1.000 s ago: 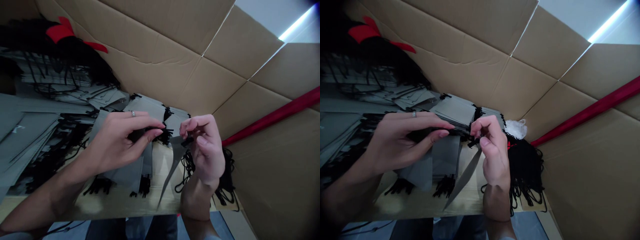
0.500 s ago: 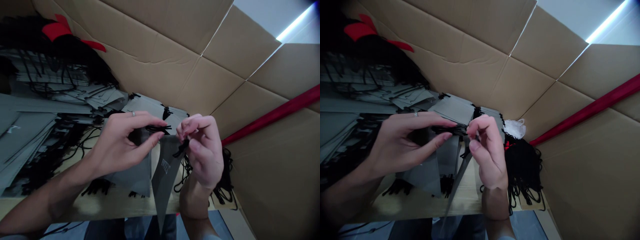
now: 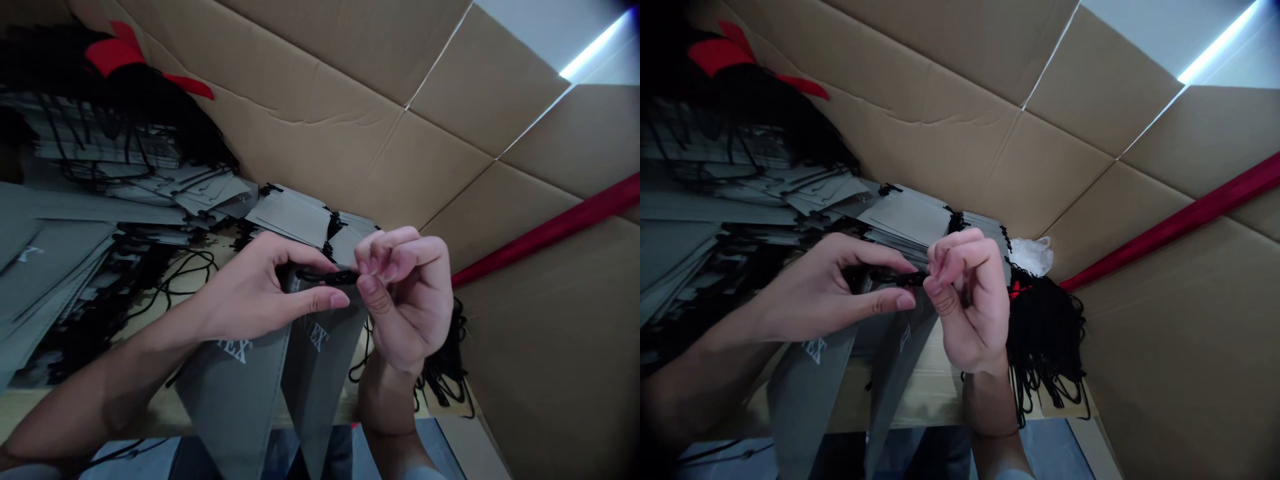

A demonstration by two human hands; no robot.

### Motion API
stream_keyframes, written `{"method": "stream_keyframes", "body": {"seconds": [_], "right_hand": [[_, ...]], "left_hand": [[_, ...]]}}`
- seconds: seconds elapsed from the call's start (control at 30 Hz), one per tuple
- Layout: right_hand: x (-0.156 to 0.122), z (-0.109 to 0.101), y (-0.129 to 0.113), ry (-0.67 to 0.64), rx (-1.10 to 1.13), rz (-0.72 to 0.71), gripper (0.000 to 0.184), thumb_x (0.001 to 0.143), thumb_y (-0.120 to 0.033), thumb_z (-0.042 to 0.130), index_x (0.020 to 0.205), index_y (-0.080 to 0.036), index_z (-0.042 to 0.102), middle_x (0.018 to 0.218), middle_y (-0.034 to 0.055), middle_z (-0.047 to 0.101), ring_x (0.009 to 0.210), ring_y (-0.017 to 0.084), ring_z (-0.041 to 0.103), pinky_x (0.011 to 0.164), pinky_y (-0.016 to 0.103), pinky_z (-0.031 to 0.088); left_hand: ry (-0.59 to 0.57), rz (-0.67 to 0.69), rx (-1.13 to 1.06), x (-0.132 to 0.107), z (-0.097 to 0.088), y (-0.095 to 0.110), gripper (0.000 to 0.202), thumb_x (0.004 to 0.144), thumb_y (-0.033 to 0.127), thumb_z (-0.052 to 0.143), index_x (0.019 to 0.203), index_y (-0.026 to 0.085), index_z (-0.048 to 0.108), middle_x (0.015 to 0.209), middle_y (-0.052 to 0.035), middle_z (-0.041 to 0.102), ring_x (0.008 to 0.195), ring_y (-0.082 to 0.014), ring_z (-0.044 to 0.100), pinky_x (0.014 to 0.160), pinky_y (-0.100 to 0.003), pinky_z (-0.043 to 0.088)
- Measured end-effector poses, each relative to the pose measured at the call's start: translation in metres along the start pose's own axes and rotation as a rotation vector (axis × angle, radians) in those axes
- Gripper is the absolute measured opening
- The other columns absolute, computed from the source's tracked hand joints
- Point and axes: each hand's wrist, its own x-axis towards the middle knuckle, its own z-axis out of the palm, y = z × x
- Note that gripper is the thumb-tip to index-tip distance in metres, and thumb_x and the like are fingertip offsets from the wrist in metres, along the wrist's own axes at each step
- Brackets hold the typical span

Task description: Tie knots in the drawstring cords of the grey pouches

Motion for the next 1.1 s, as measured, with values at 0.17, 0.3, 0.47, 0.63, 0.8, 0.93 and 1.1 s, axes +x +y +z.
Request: {"method": "stream_keyframes", "body": {"seconds": [0.17, 0.3, 0.47, 0.63, 0.8, 0.93, 1.1], "right_hand": [[-0.003, -0.004, 0.001, -0.042, -0.013, 0.021, 0.015, 0.111, -0.018, 0.079, 0.114, -0.027, 0.068, 0.105, 0.0049, 0.062, 0.093, 0.022, 0.064, 0.076, 0.039, 0.059], [-0.004, -0.017, 0.004, -0.172, -0.060, 0.174, 0.014, 0.115, -0.035, 0.083, 0.124, -0.027, 0.078, 0.113, 0.0060, 0.073, 0.100, 0.022, 0.070, 0.078, 0.036, 0.059], [-0.006, -0.030, 0.007, -0.249, -0.106, 0.339, 0.013, 0.117, -0.039, 0.082, 0.113, -0.028, 0.077, 0.105, 0.0008, 0.077, 0.096, 0.018, 0.072, 0.081, 0.031, 0.057], [-0.003, -0.032, -0.002, -0.199, -0.033, 0.363, 0.013, 0.118, -0.037, 0.081, 0.110, -0.028, 0.076, 0.103, -0.0009, 0.078, 0.090, 0.014, 0.075, 0.080, 0.025, 0.060], [0.000, -0.030, 0.001, -0.146, -0.027, 0.372, 0.011, 0.108, -0.032, 0.093, 0.108, -0.028, 0.083, 0.094, -0.0020, 0.076, 0.079, 0.013, 0.071, 0.067, 0.023, 0.058], [0.001, -0.028, 0.003, -0.085, 0.033, 0.342, 0.014, 0.101, -0.024, 0.099, 0.109, -0.030, 0.090, 0.100, -0.0007, 0.084, 0.084, 0.014, 0.078, 0.073, 0.024, 0.066], [0.003, -0.036, -0.005, -0.171, -0.059, 0.232, 0.019, 0.103, -0.008, 0.091, 0.108, -0.026, 0.094, 0.099, 0.0021, 0.089, 0.089, 0.018, 0.083, 0.076, 0.028, 0.069]], "left_hand": [[-0.004, 0.132, -0.080, 0.001, 0.003, 0.001, 0.028, 0.110, 0.033, 0.086, 0.086, 0.019, 0.084, 0.074, 0.0047, 0.078, 0.065, -0.0090, 0.066, 0.059, -0.018, 0.051], [0.104, 0.367, 0.040, -0.006, 0.001, -0.003, 0.012, 0.107, 0.011, 0.080, 0.103, 0.020, 0.085, 0.093, 0.0019, 0.088, 0.079, -0.0118, 0.081, 0.073, -0.020, 0.062], [0.184, 0.454, 0.338, -0.015, -0.002, -0.004, 0.029, 0.105, 0.004, 0.063, 0.115, 0.022, 0.084, 0.102, 0.0015, 0.090, 0.082, -0.0122, 0.083, 0.071, -0.024, 0.059], [0.102, 0.248, 0.417, -0.010, -0.007, -0.002, 0.016, 0.104, 0.025, 0.067, 0.113, 0.022, 0.079, 0.093, 0.0014, 0.083, 0.077, -0.0161, 0.073, 0.069, -0.033, 0.054], [-0.012, 0.227, 0.379, -0.006, -0.012, 0.003, 0.022, 0.117, 0.028, 0.049, 0.109, 0.020, 0.069, 0.094, -0.0002, 0.072, 0.080, -0.0183, 0.064, 0.072, -0.035, 0.048], [0.026, 0.285, 0.382, -0.005, -0.010, 0.002, 0.027, 0.122, 0.020, 0.049, 0.101, 0.020, 0.067, 0.089, 0.0005, 0.064, 0.079, -0.0174, 0.059, 0.073, -0.034, 0.045], [0.147, 0.403, 0.404, -0.002, -0.005, -0.006, 0.012, 0.120, 0.021, 0.064, 0.112, 0.019, 0.071, 0.098, -0.0027, 0.071, 0.092, -0.0193, 0.063, 0.082, -0.033, 0.051]]}}
